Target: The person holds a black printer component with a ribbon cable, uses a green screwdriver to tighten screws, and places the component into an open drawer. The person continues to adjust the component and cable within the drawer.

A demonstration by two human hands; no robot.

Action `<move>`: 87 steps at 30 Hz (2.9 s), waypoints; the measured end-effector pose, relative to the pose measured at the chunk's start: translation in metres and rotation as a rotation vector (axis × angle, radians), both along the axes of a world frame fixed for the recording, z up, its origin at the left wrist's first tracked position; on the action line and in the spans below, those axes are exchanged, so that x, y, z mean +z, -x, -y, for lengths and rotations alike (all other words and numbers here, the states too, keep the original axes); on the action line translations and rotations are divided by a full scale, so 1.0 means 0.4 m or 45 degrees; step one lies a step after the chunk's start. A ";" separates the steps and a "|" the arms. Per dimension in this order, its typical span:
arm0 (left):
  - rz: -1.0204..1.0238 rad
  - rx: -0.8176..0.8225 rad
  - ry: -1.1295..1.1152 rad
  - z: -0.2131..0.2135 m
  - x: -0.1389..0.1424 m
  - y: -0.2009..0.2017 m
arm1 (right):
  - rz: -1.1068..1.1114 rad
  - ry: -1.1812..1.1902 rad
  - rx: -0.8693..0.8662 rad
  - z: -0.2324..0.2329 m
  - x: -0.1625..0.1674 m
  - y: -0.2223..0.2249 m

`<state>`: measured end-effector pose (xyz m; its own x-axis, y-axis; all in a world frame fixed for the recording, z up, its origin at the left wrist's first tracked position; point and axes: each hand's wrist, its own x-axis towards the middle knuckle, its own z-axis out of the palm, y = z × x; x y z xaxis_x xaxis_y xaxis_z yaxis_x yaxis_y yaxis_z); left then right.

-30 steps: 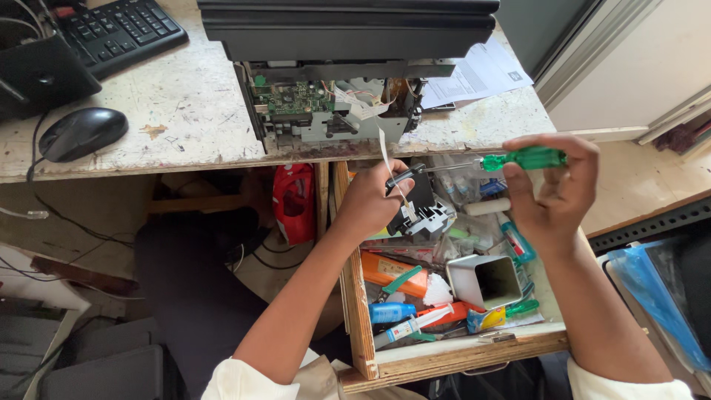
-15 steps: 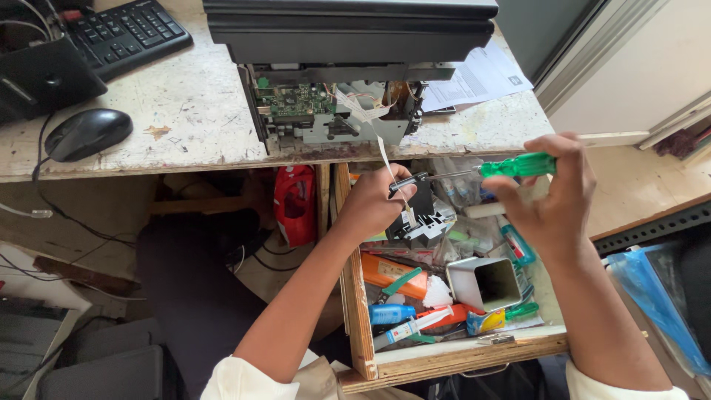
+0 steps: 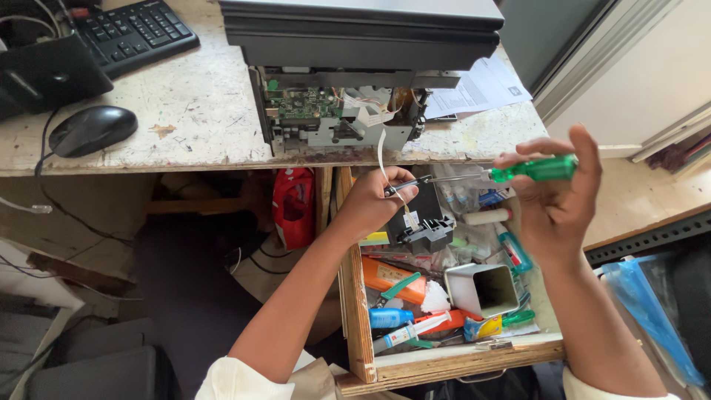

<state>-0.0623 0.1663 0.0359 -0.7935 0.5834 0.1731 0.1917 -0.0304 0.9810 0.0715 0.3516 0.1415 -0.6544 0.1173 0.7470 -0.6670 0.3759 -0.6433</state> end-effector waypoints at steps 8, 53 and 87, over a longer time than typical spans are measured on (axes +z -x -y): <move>-0.171 -0.002 0.099 0.012 0.014 -0.016 | 0.047 -0.552 -0.568 -0.036 -0.023 -0.005; 0.016 -0.046 0.205 -0.004 0.008 -0.007 | 0.328 0.109 -0.088 -0.047 -0.126 0.076; -0.052 -0.251 -0.137 0.016 0.013 -0.023 | 0.646 -0.233 -0.093 -0.117 -0.114 0.088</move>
<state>-0.0533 0.1599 0.0411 -0.6571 0.7030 0.2720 0.2108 -0.1750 0.9617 0.0364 0.3986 0.0958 -0.9331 0.0736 0.3521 -0.2579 0.5456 -0.7974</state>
